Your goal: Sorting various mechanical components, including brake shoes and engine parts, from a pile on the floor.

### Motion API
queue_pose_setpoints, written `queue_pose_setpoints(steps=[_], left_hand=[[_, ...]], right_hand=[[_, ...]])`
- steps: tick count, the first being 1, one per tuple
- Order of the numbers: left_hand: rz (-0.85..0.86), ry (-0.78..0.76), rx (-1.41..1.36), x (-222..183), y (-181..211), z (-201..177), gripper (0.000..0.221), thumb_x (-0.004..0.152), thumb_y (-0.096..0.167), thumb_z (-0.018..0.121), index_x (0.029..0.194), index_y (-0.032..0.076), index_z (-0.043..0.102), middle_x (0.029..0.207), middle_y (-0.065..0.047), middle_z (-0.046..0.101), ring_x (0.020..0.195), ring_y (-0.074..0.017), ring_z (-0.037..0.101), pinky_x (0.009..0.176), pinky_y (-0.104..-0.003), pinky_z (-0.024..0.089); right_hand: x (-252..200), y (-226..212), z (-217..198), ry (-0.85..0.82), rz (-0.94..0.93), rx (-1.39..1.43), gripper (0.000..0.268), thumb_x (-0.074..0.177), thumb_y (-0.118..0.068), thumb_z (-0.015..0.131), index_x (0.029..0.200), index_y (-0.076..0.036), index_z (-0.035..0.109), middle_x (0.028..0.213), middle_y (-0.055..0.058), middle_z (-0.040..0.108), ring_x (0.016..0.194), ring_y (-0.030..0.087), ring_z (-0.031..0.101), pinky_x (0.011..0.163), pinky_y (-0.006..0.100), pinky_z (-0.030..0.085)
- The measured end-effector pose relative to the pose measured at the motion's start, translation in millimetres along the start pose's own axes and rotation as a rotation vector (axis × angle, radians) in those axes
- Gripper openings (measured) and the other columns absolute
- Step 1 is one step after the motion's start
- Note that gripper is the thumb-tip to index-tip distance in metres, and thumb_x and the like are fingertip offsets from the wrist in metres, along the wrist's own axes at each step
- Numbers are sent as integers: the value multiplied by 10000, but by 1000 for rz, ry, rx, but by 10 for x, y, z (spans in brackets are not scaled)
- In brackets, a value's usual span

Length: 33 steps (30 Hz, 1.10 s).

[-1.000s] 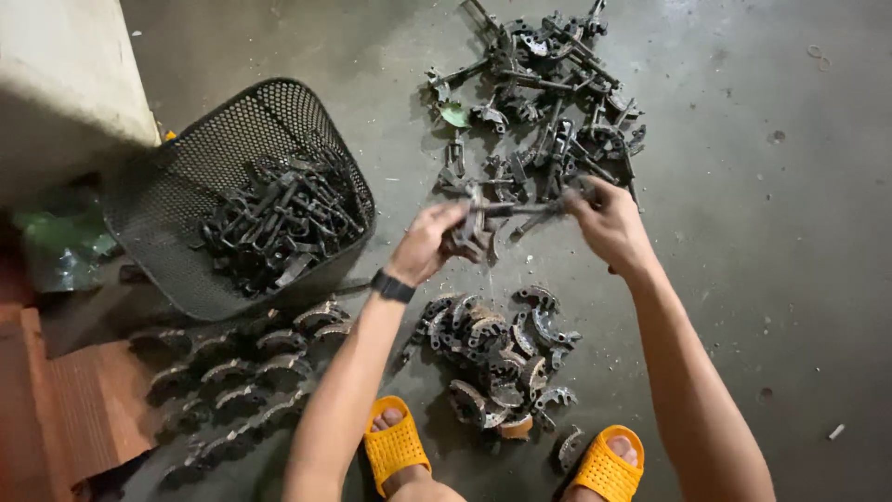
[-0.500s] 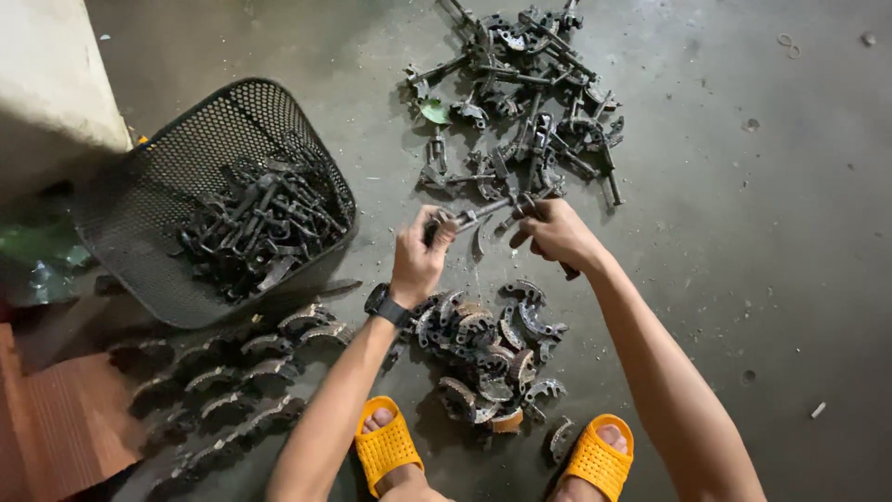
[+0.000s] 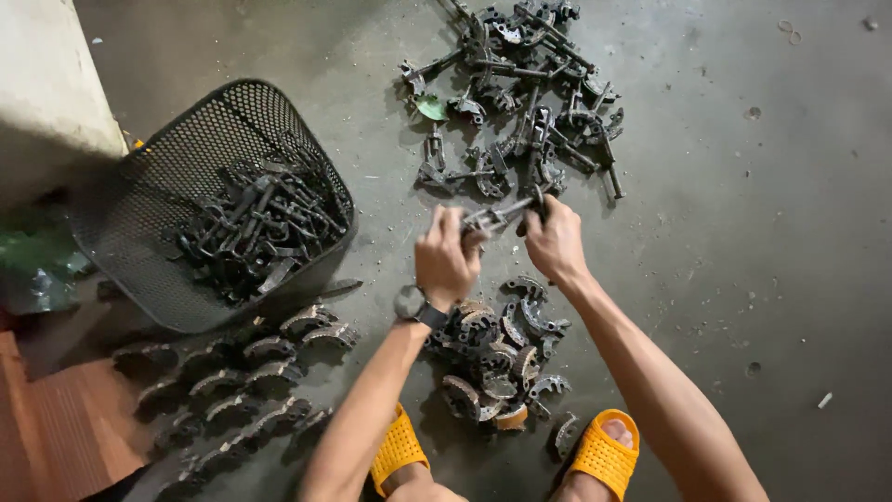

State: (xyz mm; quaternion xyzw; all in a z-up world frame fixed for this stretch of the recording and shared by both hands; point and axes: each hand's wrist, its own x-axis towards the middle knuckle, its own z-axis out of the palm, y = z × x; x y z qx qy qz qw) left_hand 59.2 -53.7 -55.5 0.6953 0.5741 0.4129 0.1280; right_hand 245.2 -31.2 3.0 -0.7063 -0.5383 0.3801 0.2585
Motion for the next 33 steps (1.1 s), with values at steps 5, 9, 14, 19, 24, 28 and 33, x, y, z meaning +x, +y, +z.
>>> queue_pose_setpoints(steps=[5, 9, 14, 19, 24, 28, 33], left_hand=[[144, 6, 13, 24, 277, -130, 599, 1068, 603, 412, 1109, 24, 562, 868, -102, 596, 593, -214, 610, 460, -345, 503], [255, 53, 12, 27, 272, 66, 670, 1053, 616, 378, 1145, -22, 560, 864, -135, 615, 575, -199, 618, 439, -312, 506], [-573, -118, -609, -108, 82, 291, 675, 1110, 617, 288, 1000, 20, 583, 729, -75, 694, 457, -142, 560, 367, -283, 438], [-1110, -531, -1302, 148, 87, -133, 542, 1112, 557, 320, 1078, 46, 496, 754, -124, 687, 467, -149, 586, 388, -310, 481], [-1044, -672, -1303, -141, -320, -156, 497, 1062, 503, 421, 1128, 38, 583, 720, -107, 678, 515, -183, 618, 438, -327, 495], [-694, -281, -653, 80, -465, -418, 503, 1069, 508, 458, 994, 41, 629, 709, -48, 650, 513, -160, 576, 436, -330, 474], [-233, -217, -288, 306, -97, -588, 537, 1047, 511, 521, 906, 11, 654, 584, -101, 563, 490, -187, 542, 470, -378, 400]], right_hand=[[-110, 339, 87, 118, -32, 67, 180, 1028, -98, 546, 984, 30, 666, 796, 112, 733, 608, 175, 636, 541, 357, 519], [-196, 468, 106, 239, -133, 134, 162, 1038, -78, 529, 1069, 27, 647, 799, 93, 716, 629, 167, 644, 530, 336, 529], [-137, 414, 103, 458, -398, 64, 206, 1054, -22, 522, 1241, 27, 594, 840, 134, 700, 674, 203, 660, 604, 345, 540], [-165, 475, -160, 473, -763, -86, 274, 1057, -9, 575, 1327, 4, 529, 956, 183, 697, 721, 272, 677, 636, 367, 567], [23, 670, -243, 391, -952, -257, 276, 1025, -8, 670, 1274, -10, 553, 1029, 172, 696, 808, 289, 702, 699, 378, 578], [109, 500, -342, 326, -792, -247, 204, 1015, -4, 673, 1198, -91, 648, 1115, 125, 741, 901, 252, 734, 793, 370, 617], [-8, 281, 120, -225, -559, -328, 444, 899, -20, 660, 1329, -124, 694, 1063, 127, 739, 916, 254, 618, 794, 386, 574]])
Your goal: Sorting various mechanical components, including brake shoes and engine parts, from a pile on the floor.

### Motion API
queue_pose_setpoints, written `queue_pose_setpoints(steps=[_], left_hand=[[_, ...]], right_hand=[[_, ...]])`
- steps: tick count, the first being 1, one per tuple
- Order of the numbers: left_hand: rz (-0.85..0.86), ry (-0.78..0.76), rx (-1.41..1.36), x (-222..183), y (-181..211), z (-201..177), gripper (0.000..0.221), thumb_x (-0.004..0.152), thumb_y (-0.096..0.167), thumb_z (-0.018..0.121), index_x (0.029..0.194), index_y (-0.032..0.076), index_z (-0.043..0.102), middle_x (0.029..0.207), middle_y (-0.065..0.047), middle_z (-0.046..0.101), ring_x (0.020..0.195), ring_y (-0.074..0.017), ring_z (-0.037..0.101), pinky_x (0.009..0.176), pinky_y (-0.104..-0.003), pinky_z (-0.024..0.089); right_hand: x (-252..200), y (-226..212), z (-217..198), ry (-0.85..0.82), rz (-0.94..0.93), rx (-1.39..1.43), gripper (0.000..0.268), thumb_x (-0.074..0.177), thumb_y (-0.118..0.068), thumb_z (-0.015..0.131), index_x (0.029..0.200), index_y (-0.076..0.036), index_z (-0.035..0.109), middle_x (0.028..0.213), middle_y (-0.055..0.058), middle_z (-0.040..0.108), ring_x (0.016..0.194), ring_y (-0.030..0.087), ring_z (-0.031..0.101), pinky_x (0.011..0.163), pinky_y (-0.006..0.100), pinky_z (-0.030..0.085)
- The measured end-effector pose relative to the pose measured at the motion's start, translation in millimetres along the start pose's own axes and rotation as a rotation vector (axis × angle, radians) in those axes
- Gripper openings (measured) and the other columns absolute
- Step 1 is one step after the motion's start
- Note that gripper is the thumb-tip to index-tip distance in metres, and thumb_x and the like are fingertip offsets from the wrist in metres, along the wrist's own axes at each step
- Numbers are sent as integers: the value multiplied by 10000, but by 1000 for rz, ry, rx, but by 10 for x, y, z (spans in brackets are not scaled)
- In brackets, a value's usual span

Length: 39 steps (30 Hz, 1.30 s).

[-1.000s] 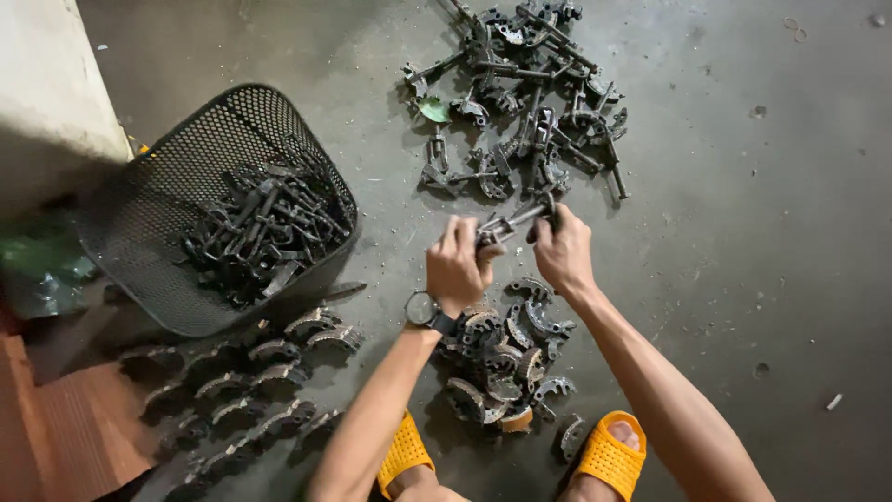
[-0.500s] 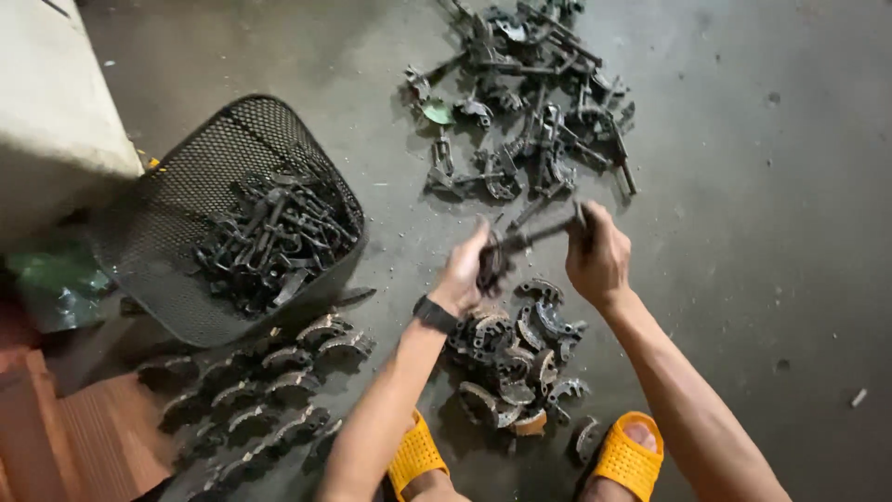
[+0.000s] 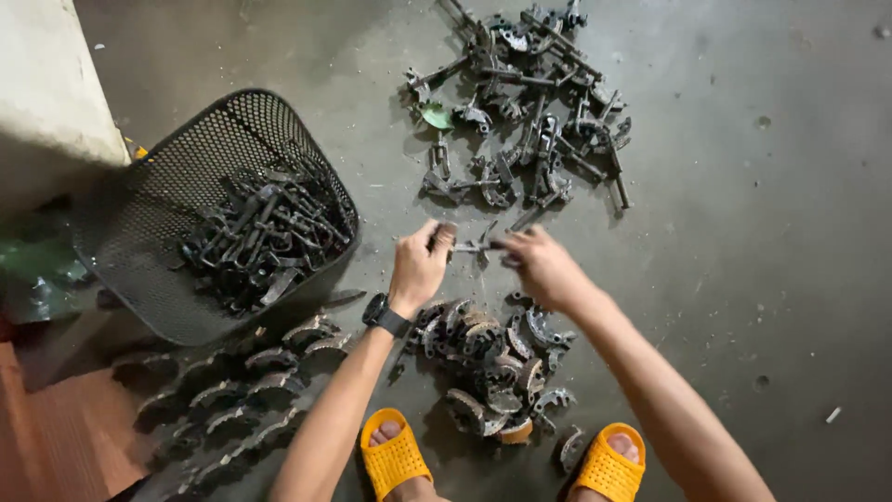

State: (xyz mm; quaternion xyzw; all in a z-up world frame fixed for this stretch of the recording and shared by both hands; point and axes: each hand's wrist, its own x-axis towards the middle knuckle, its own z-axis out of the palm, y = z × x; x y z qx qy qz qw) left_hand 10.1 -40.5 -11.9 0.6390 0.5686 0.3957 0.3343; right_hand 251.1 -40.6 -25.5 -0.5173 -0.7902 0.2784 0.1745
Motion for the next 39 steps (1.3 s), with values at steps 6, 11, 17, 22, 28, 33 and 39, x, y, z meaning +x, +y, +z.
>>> queue_pose_setpoints(steps=[6, 11, 17, 22, 28, 33, 39], left_hand=[[-144, -126, 61, 5, -290, 284, 604, 1042, 554, 508, 791, 14, 609, 524, -85, 504, 474, -199, 483, 448, -400, 328], [-236, -120, -59, 270, -695, 783, 590, 1063, 565, 510, 840, 41, 664, 625, -63, 577, 531, -220, 561, 474, -379, 408], [-560, -344, 113, 476, -1053, 971, 472, 867, 452, 678, 887, -18, 716, 825, -251, 718, 746, -413, 728, 680, -502, 604], [-338, -372, 422, 405, -1272, 1129, 416, 846, 394, 737, 884, -19, 764, 904, -300, 710, 823, -461, 695, 746, -529, 564], [-432, -370, -163, 443, -600, 862, 506, 980, 499, 623, 859, 38, 793, 614, -58, 673, 465, -163, 580, 450, -329, 443], [-397, -387, -478, 511, -198, 715, 501, 1039, 470, 580, 840, 12, 622, 537, 39, 525, 417, -86, 489, 397, -284, 378], [1, -107, -52, 533, -387, 800, 539, 1047, 495, 545, 880, 8, 706, 627, 21, 575, 542, -101, 555, 524, -281, 414]], right_hand=[[43, -95, -63, 14, -25, -108, 467, 721, -282, 819, 1088, -31, 677, 967, 166, 684, 944, 363, 595, 737, 459, 538], [78, 240, 136, -44, 171, -284, 361, 867, -237, 754, 1182, -84, 668, 1050, 118, 677, 970, 264, 622, 732, 395, 581], [157, 191, -477, 248, 567, 147, 317, 989, -336, 622, 1080, -59, 747, 846, 144, 678, 703, 223, 595, 588, 392, 499], [97, 213, -792, 119, 692, 48, 469, 1102, -405, 560, 884, -52, 779, 672, 146, 672, 590, 172, 589, 579, 318, 438], [-75, -38, -759, 84, 523, 916, 199, 952, -232, 662, 965, -42, 717, 728, 39, 739, 579, 106, 676, 503, 304, 537], [-134, -515, -694, 580, 9, 148, 162, 1048, -169, 632, 1002, -16, 605, 676, 86, 657, 546, 166, 636, 523, 336, 485], [-36, 89, -287, 349, 128, -275, 257, 1002, -177, 731, 882, -18, 568, 683, 145, 632, 557, 317, 603, 539, 429, 468]])
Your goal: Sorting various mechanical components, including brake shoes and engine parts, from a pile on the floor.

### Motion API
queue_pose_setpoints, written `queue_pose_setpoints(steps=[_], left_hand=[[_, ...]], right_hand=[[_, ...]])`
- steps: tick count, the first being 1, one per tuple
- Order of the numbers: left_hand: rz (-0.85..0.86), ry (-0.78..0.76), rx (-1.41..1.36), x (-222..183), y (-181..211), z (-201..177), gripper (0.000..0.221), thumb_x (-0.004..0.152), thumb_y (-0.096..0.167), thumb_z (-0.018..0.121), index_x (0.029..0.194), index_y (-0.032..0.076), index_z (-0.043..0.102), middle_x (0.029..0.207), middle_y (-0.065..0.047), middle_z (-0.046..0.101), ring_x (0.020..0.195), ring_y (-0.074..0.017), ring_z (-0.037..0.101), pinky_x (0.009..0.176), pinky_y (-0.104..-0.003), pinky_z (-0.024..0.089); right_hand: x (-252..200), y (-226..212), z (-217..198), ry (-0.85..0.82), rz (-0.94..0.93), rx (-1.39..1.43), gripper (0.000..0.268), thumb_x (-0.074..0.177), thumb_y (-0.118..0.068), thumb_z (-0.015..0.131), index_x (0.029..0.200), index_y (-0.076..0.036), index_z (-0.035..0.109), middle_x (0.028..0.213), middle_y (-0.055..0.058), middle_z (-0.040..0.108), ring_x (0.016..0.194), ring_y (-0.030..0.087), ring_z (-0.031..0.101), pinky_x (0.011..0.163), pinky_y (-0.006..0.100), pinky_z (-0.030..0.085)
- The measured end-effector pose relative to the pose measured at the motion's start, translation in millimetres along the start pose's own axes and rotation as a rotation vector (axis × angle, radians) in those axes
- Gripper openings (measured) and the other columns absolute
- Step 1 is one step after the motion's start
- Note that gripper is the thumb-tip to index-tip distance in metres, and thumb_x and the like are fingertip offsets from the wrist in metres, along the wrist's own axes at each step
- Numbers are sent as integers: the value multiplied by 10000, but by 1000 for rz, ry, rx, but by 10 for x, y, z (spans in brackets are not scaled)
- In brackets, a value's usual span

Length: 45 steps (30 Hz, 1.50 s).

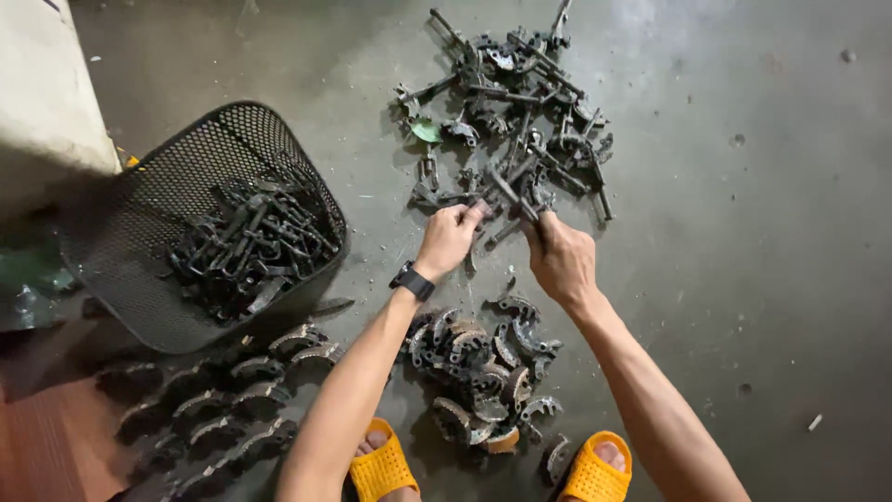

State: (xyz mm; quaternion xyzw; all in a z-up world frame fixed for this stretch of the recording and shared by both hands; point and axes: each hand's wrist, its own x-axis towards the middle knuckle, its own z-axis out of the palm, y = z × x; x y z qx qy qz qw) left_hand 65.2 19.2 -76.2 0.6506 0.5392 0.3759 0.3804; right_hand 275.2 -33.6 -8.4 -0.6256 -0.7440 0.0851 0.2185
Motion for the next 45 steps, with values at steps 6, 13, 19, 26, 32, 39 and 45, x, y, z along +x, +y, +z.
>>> queue_pose_setpoints(steps=[6, 13, 19, 26, 32, 39, 45], left_hand=[[-328, -164, -247, -103, 126, -24, 570, 1008, 514, 565, 845, -18, 689, 628, -52, 530, 532, -182, 511, 493, -370, 398], [-198, -69, -186, -81, 219, -38, 521, 1036, 452, 592, 792, -6, 633, 583, -59, 511, 538, -149, 491, 509, -350, 391], [-12, 8, -10, -96, 162, -31, 481, 1056, 407, 629, 844, -24, 620, 614, -99, 515, 547, -206, 467, 526, -378, 387], [-112, -66, -20, -24, 357, -66, 434, 1016, 381, 586, 834, 4, 701, 593, -115, 632, 521, -213, 585, 507, -395, 436], [-3, -108, 270, 21, -341, 178, 459, 1000, 387, 665, 784, -14, 721, 665, -172, 650, 573, -257, 661, 546, -409, 501], [-364, -246, -392, -74, -68, -83, 367, 1006, 364, 549, 945, 34, 698, 621, -69, 650, 494, -153, 628, 462, -330, 506], [-576, -301, -121, -141, -615, 139, 434, 990, 390, 596, 805, 0, 647, 626, -72, 662, 514, -170, 677, 480, -366, 551]], right_hand=[[-1, -94, -48, 422, -391, 337, 128, 1035, -110, 637, 1072, -7, 570, 844, 178, 645, 710, 323, 642, 625, 411, 523], [17, -257, -194, 177, 12, 299, 127, 1017, -94, 678, 962, -7, 603, 609, 128, 552, 496, 276, 552, 486, 432, 430], [173, -218, -183, -100, 123, 131, 261, 1029, -134, 691, 806, -32, 601, 538, 109, 572, 417, 266, 534, 447, 427, 421], [3, 21, 144, 228, -146, 336, 213, 1050, -144, 632, 898, -10, 567, 654, 146, 573, 532, 274, 555, 527, 399, 448], [-48, -262, -134, 114, 125, 339, 309, 1026, -157, 706, 798, -3, 563, 579, 150, 535, 469, 268, 507, 490, 403, 412], [-30, -461, -395, 395, 56, 624, 212, 1087, -134, 583, 928, 3, 611, 676, 35, 629, 596, 99, 615, 557, 301, 493], [-8, -319, -242, 247, 139, 663, 312, 1098, -172, 619, 833, -11, 584, 626, 47, 622, 537, 105, 573, 510, 291, 437]])
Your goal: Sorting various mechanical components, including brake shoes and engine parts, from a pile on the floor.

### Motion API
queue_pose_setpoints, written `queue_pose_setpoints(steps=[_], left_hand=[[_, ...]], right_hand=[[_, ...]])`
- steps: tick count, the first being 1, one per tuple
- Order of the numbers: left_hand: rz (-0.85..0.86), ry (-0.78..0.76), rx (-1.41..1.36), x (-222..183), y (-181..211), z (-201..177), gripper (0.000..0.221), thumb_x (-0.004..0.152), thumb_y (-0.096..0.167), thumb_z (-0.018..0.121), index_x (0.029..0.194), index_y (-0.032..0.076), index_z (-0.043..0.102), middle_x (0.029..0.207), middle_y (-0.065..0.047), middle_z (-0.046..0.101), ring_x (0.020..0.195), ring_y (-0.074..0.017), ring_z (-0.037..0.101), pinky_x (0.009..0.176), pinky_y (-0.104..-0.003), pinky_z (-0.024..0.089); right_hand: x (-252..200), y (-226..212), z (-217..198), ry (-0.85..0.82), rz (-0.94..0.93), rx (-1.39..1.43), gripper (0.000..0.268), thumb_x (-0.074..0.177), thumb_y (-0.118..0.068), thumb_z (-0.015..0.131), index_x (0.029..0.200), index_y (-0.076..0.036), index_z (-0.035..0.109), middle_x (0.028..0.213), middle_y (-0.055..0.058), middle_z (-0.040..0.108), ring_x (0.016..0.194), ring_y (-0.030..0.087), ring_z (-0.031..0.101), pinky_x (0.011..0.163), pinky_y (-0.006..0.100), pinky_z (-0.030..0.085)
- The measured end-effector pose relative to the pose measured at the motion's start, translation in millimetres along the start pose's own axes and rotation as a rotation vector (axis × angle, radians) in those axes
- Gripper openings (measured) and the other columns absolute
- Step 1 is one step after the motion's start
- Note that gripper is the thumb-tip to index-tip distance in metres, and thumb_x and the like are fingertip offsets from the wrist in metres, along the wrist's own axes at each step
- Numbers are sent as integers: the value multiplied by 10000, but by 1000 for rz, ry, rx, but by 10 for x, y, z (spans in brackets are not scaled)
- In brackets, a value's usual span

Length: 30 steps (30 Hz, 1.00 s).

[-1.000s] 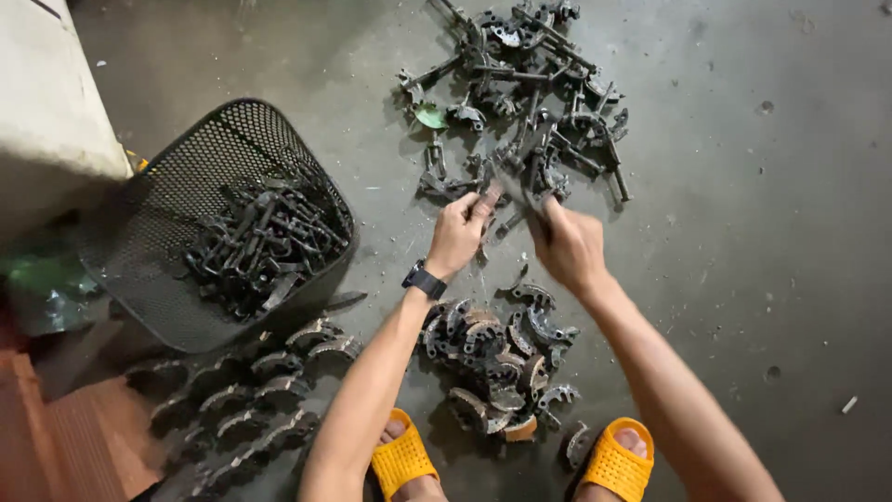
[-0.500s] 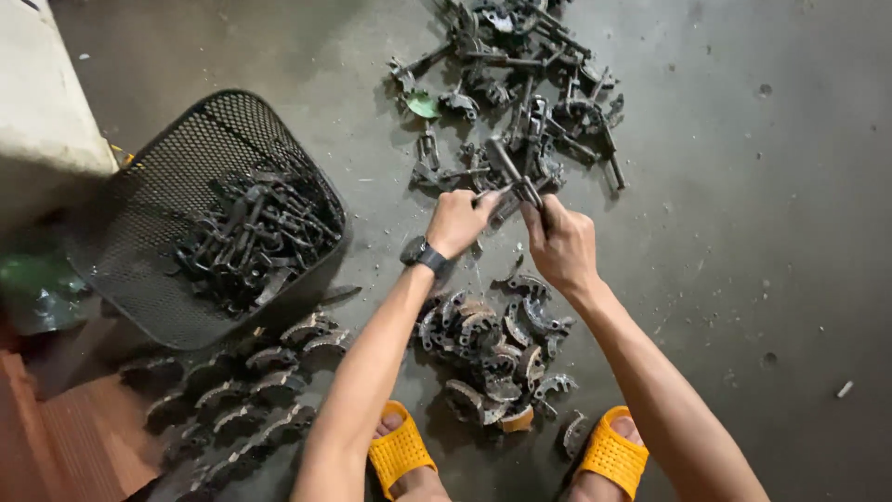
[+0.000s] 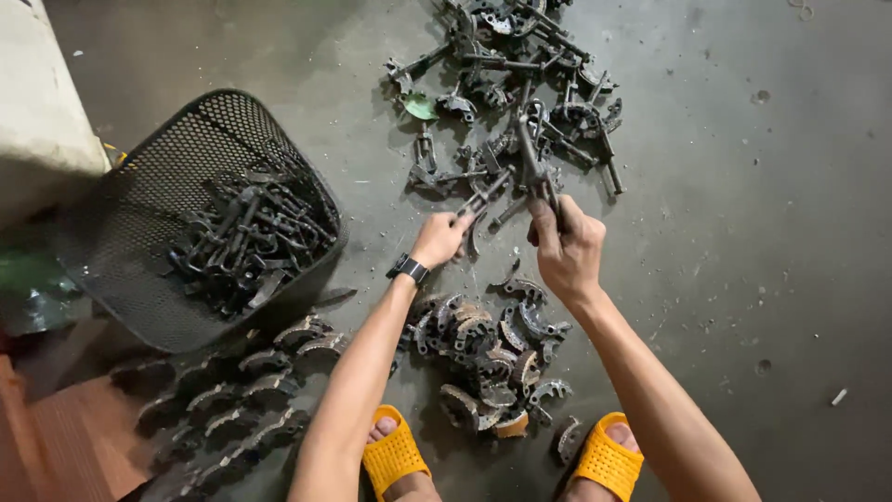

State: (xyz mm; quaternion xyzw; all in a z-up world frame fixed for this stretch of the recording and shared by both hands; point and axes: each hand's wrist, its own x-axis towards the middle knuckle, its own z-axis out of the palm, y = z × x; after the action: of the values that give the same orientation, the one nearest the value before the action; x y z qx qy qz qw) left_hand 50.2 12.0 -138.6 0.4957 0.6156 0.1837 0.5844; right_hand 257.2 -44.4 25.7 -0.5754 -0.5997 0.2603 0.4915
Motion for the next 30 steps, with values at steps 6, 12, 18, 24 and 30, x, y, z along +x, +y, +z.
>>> queue_pose_setpoints(steps=[6, 12, 18, 24, 30], left_hand=[[390, 302, 458, 368, -619, 213, 402, 886, 389, 795, 802, -2, 759, 614, -141, 703, 605, -255, 687, 557, -374, 535], [-10, 23, -135, -180, 298, 0, 287, 960, 282, 674, 874, 16, 739, 648, -47, 692, 517, -122, 650, 460, -310, 511], [384, 146, 3, -473, 712, -127, 244, 972, 226, 668, 898, 9, 750, 634, -75, 697, 537, -127, 654, 480, -305, 491], [303, 197, 132, -263, 576, -37, 282, 995, 242, 691, 908, -19, 755, 652, -111, 695, 561, -139, 712, 535, -320, 504], [381, 160, -24, -288, 699, -89, 254, 976, 240, 663, 956, 10, 767, 632, -81, 698, 540, -127, 694, 487, -307, 493]], right_hand=[[-113, 268, 95, -101, 75, -62, 220, 1031, -167, 599, 1146, 12, 657, 658, 19, 660, 542, 78, 604, 482, 274, 478], [-71, 7, 143, -180, 156, -176, 196, 1056, -165, 621, 951, -9, 676, 600, 54, 637, 490, 128, 580, 449, 318, 439], [90, 361, 147, 25, -431, -168, 132, 1036, -115, 634, 1080, 9, 637, 808, 155, 684, 651, 195, 655, 575, 341, 520], [126, 85, 165, -84, -203, -373, 111, 1027, -108, 679, 1026, -12, 623, 669, 143, 601, 554, 300, 595, 536, 423, 469], [149, 821, 213, -396, 57, -695, 272, 1044, -199, 659, 834, -43, 582, 537, 133, 575, 430, 308, 554, 472, 455, 439]])
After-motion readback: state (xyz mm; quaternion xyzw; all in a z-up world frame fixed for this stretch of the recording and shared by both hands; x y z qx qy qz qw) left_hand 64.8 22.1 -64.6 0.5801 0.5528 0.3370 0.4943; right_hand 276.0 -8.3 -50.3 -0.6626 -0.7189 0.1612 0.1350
